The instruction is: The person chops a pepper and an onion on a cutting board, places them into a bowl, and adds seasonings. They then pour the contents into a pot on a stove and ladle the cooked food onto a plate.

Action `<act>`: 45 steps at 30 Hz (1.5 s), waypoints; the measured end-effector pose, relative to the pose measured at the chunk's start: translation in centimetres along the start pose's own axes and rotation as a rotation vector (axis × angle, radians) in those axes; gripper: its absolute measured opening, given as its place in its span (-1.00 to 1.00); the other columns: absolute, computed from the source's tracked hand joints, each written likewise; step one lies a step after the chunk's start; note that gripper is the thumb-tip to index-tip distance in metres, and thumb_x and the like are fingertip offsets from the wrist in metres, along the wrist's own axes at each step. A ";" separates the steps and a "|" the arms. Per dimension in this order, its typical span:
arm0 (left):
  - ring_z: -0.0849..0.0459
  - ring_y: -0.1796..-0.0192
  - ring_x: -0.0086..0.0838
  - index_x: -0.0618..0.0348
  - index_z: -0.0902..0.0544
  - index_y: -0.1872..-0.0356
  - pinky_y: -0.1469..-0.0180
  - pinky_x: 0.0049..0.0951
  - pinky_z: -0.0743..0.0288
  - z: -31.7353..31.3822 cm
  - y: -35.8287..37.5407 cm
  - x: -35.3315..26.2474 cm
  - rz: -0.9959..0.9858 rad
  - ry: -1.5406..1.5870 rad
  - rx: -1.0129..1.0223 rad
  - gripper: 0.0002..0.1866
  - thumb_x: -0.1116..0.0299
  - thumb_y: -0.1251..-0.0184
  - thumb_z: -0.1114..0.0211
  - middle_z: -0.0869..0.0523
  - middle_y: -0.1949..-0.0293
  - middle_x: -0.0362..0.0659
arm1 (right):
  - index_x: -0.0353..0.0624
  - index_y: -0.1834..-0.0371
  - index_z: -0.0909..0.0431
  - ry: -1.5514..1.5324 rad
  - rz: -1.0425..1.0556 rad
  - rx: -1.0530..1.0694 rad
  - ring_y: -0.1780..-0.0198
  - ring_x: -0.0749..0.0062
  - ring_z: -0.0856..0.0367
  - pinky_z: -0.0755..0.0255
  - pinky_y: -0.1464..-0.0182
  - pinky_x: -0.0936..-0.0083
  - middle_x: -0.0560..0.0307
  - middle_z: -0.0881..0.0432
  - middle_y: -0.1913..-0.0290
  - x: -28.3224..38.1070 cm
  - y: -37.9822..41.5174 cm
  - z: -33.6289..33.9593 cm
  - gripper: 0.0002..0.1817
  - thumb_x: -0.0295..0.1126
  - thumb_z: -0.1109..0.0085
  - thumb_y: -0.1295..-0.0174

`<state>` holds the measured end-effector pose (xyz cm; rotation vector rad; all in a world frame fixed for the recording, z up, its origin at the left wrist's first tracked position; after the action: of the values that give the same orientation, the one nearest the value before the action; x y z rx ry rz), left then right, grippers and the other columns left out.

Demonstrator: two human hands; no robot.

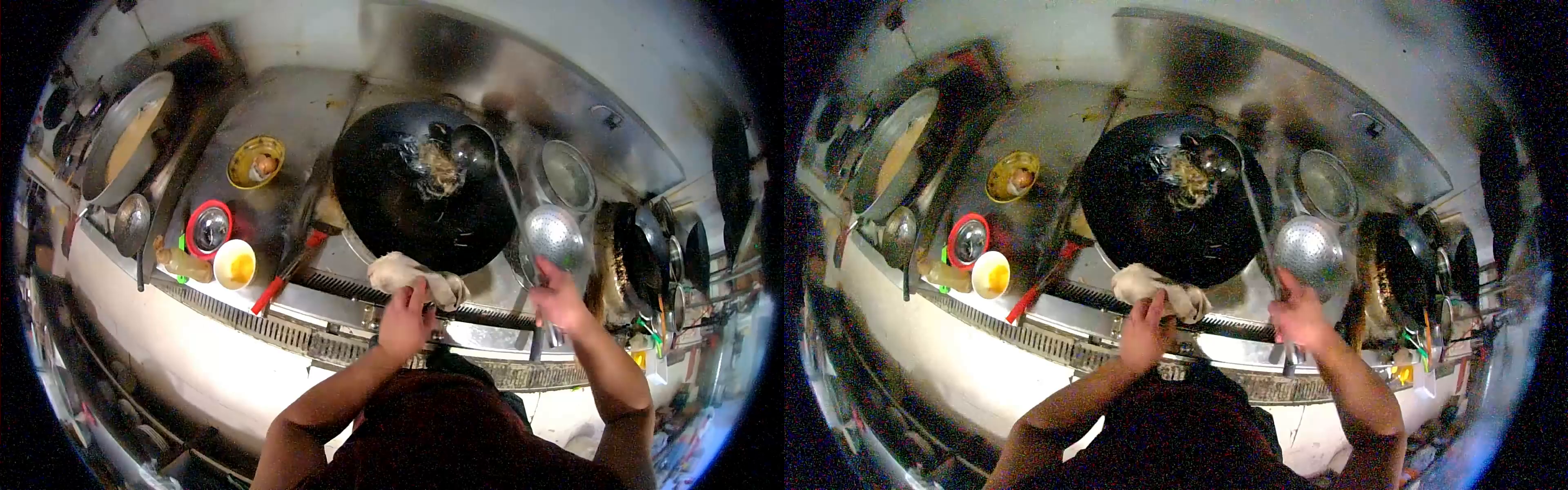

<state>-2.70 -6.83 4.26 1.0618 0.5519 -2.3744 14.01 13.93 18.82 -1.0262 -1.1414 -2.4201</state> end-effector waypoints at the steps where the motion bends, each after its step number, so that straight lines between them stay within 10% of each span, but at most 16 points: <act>1: -0.42 -0.13 -0.09 0.12 -0.41 -0.25 -0.09 -0.09 -0.42 -0.1 -0.7 0.4 -0.099 -0.253 0.066 -0.43 0.26 -0.19 -0.29 -0.45 -0.06 0.01 | -0.14 -0.45 -0.11 -0.001 -0.002 -0.006 0.58 0.25 -0.58 -0.52 0.52 0.31 -0.04 -0.61 0.42 -1.4 -0.4 2.0 -0.23 -0.56 -0.10 -0.10; 5: -0.42 -0.09 -0.09 0.02 -0.59 0.00 -0.11 -0.13 -0.33 2.7 -4.5 -1.7 -0.360 -0.327 -0.123 -0.65 0.26 -0.16 -0.30 -0.53 0.06 -0.01 | -0.25 -0.43 -0.13 0.653 0.325 -0.337 0.02 -0.11 -0.62 -0.47 -0.06 0.29 -0.37 -0.58 0.00 -3.9 -2.5 7.5 -0.21 -0.53 -0.16 -0.03; 7: -0.49 -0.05 -0.16 -0.01 -0.61 0.11 -0.13 -0.19 -0.34 0.8 -5.1 -1.0 -0.493 -0.443 -0.060 -0.69 0.24 -0.08 -0.30 -0.59 0.12 -0.02 | -0.23 -0.40 -0.19 0.440 0.385 -0.431 0.61 0.26 -0.59 -0.48 0.51 0.36 -0.05 -0.60 0.53 -8.0 -6.4 11.8 -0.27 -0.52 -0.01 -0.03; 12: -0.70 0.27 -0.21 0.13 -0.62 0.18 0.11 -0.12 -0.49 -1.5 -7.2 -5.5 -0.237 -0.650 0.454 -0.69 0.13 -0.26 -0.10 -0.73 0.33 -0.11 | -0.20 -0.27 -0.35 0.742 0.312 -0.689 0.63 0.25 -0.58 -0.45 0.58 0.33 -0.03 -0.59 0.57 -17.2 -15.1 21.3 -0.39 -0.47 -0.04 -0.03; 15: -0.74 0.36 -0.19 0.26 -0.53 0.04 0.30 -0.05 -0.53 -1.3 -8.4 -5.0 0.002 -0.782 0.757 -0.52 0.00 -0.35 -0.03 -0.75 0.33 -0.06 | -0.29 -0.11 -0.45 0.351 -0.104 -0.401 0.65 0.42 -0.55 -0.40 0.63 0.45 0.14 -0.56 0.63 -15.4 -15.1 23.0 -0.55 -0.45 -0.05 -0.09; 18: -0.71 0.33 -0.11 0.18 -0.45 -0.05 0.31 -0.11 -0.56 -1.2 -8.8 -4.0 0.082 -0.679 0.724 -0.51 0.01 -0.27 -0.15 -0.74 0.35 -0.08 | -0.33 0.01 -0.48 -1.328 -0.069 0.305 0.71 0.71 -0.42 -0.40 0.66 0.65 0.44 -0.40 0.73 -16.3 -14.9 25.5 -0.69 -0.43 0.00 -0.22; 28: -0.46 -0.17 -0.11 0.04 -0.52 -0.04 -0.22 -0.10 -0.30 -0.9 -3.5 -4.7 -0.016 -0.484 0.111 -0.53 0.24 -0.04 -0.34 -0.53 -0.05 -0.03 | -0.21 -0.47 -0.03 -1.628 -0.056 0.723 0.60 0.47 -0.43 -0.37 0.59 0.50 0.15 -0.46 0.45 -4.5 -1.0 20.3 -0.36 -0.34 0.20 -0.29; 37: -0.36 -0.24 0.03 0.21 -0.49 -0.06 -0.28 -0.06 -0.30 4.6 16.2 2.2 0.498 -0.320 -0.173 -0.49 0.41 0.00 -0.36 -0.38 -0.22 0.10 | -0.35 -0.47 0.13 -1.735 -0.212 0.952 0.59 0.47 -0.52 -0.45 0.58 0.52 0.07 -0.45 0.39 -1.2 2.8 6.5 -0.29 -0.38 0.17 -0.26; 45: -0.53 -0.03 0.06 0.24 -0.55 0.07 -0.09 -0.08 -0.44 8.1 50.9 23.4 1.081 -0.087 0.001 -0.55 0.21 -0.03 -0.37 -0.59 0.07 0.15 | -0.31 -0.39 -0.15 -1.305 -0.319 0.724 0.61 0.53 -0.50 -0.42 0.59 0.57 0.17 -0.45 0.53 -1.7 5.7 0.2 -0.36 -0.38 0.05 -0.20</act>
<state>7.94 -58.16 -17.07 0.9058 -0.0840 -1.4398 18.25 10.32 20.91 -2.2390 -2.3886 -0.9862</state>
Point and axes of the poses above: each hand's wrist, its own y-axis away from the middle knuckle, its own z-axis out of the back of the hand, x = y × z, the point moved 2 cm from there along -y, towards the middle knuckle
